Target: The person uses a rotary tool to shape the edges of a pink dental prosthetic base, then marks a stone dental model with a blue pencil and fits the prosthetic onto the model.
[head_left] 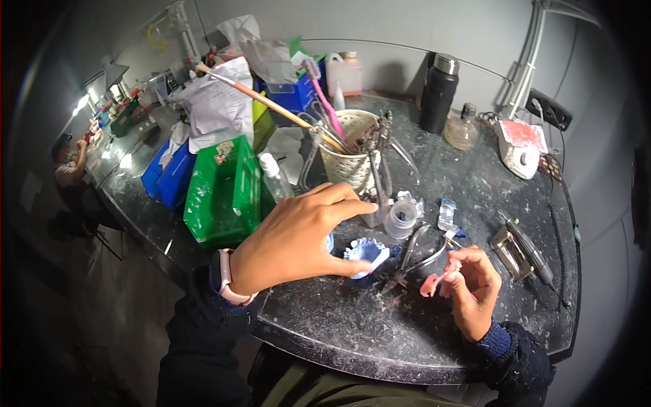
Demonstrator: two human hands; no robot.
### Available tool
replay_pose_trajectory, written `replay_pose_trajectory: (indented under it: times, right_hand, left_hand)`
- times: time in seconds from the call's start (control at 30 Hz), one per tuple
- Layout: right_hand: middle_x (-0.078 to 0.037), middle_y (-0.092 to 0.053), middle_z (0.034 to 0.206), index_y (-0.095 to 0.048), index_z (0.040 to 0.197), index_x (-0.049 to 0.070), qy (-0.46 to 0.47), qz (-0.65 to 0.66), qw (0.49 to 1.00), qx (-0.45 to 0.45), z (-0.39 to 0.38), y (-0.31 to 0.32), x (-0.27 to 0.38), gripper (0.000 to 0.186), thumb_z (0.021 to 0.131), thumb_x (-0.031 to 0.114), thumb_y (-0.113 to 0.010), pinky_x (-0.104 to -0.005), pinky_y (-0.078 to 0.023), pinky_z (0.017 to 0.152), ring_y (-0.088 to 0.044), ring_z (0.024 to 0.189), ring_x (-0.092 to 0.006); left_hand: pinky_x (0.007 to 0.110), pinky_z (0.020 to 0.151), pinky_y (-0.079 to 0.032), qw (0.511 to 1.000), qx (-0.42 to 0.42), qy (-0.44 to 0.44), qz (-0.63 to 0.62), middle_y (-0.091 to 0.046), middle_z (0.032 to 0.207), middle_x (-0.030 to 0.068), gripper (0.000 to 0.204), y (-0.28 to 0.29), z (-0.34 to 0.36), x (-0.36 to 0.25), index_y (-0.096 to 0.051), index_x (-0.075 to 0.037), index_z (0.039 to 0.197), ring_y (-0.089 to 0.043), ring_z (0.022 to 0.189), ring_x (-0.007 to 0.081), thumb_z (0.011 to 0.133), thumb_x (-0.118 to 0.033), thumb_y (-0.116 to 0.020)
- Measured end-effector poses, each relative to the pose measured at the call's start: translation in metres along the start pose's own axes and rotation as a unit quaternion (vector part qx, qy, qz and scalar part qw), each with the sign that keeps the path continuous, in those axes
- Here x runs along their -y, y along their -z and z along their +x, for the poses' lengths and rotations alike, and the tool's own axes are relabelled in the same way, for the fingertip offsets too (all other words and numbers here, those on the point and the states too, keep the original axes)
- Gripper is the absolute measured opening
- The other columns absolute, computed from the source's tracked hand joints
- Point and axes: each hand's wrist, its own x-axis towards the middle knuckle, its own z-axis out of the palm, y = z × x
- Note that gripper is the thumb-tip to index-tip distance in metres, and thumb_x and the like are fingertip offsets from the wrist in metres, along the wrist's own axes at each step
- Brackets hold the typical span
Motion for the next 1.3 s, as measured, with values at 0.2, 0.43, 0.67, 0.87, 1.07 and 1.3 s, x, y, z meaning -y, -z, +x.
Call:
replay_pose_trajectory:
  times: [0.2, 0.43, 0.67, 0.87, 1.07, 1.3]
  right_hand:
    - [-0.005, -0.049, 0.086, -0.054, 0.102, -0.003, -0.008, 0.004, 1.000, -0.001, -0.003, -0.006, -0.002, 0.017, 0.085, -0.003, -0.055, -0.0203, -0.046, 0.052, -0.054, 0.066, -0.0091]
    - [-0.005, -0.047, 0.083, -0.050, 0.102, -0.001, 0.041, -0.048, 0.998, 0.026, -0.010, -0.007, -0.007, 0.020, 0.090, 0.013, -0.058, -0.0225, -0.042, 0.047, -0.054, 0.055, -0.0124]
    - [-0.008, -0.053, 0.090, -0.054, 0.106, -0.002, 0.014, -0.069, 0.997, -0.025, -0.011, -0.016, 0.009, 0.027, 0.089, 0.019, -0.060, -0.0230, -0.044, 0.058, -0.056, 0.068, -0.0128]
    - [-0.013, -0.063, 0.095, -0.055, 0.111, -0.007, 0.045, -0.176, 0.983, 0.007, -0.022, -0.014, 0.004, 0.026, 0.087, 0.000, -0.060, -0.0294, -0.049, 0.077, -0.060, 0.085, -0.0189]
    - [-0.015, -0.061, 0.104, -0.054, 0.114, -0.007, 0.021, -0.214, 0.976, 0.028, -0.027, -0.004, 0.009, 0.027, 0.087, -0.001, -0.058, -0.0313, -0.048, 0.083, -0.059, 0.093, -0.0213]
    - [-0.009, -0.056, 0.079, -0.065, 0.099, -0.003, 0.084, -0.208, 0.975, -0.001, -0.015, -0.025, 0.004, 0.030, 0.071, 0.006, -0.068, -0.0287, -0.042, 0.065, -0.052, 0.073, -0.0180]
  left_hand:
    - [0.039, 0.085, -0.046, 0.992, 0.112, 0.056, 0.020, -0.050, 0.106, 0.0130, 0.078, -0.026, -0.022, 0.017, -0.050, 0.002, 0.117, -0.050, 0.106, 0.0286, 0.060, -0.042, -0.080]
    - [0.037, 0.098, -0.033, 0.998, 0.053, -0.030, 0.011, -0.052, 0.093, 0.0155, 0.065, -0.058, -0.028, 0.036, -0.056, 0.007, 0.091, -0.049, 0.099, 0.0293, 0.053, -0.041, -0.078]
    - [0.039, 0.088, -0.042, 0.963, -0.054, -0.042, -0.259, -0.044, 0.103, 0.0191, 0.072, -0.077, -0.033, -0.010, -0.029, 0.008, 0.115, -0.049, 0.099, 0.0322, 0.059, -0.003, -0.073]
    - [0.037, 0.087, -0.044, 0.886, -0.046, 0.023, -0.460, -0.043, 0.103, 0.0188, 0.069, -0.111, -0.040, -0.054, -0.023, -0.001, 0.116, -0.051, 0.106, 0.0355, 0.062, 0.002, -0.067]
    - [0.038, 0.098, -0.034, 0.806, -0.148, -0.029, -0.573, -0.033, 0.118, 0.0192, 0.095, -0.136, -0.037, -0.061, -0.002, 0.002, 0.131, -0.035, 0.122, 0.0329, 0.064, 0.001, -0.068]
    - [0.033, 0.071, -0.053, 0.637, 0.048, 0.060, -0.767, -0.049, 0.090, 0.0100, 0.065, -0.104, -0.051, -0.058, -0.014, -0.012, 0.124, -0.062, 0.075, 0.0164, 0.078, 0.015, -0.052]
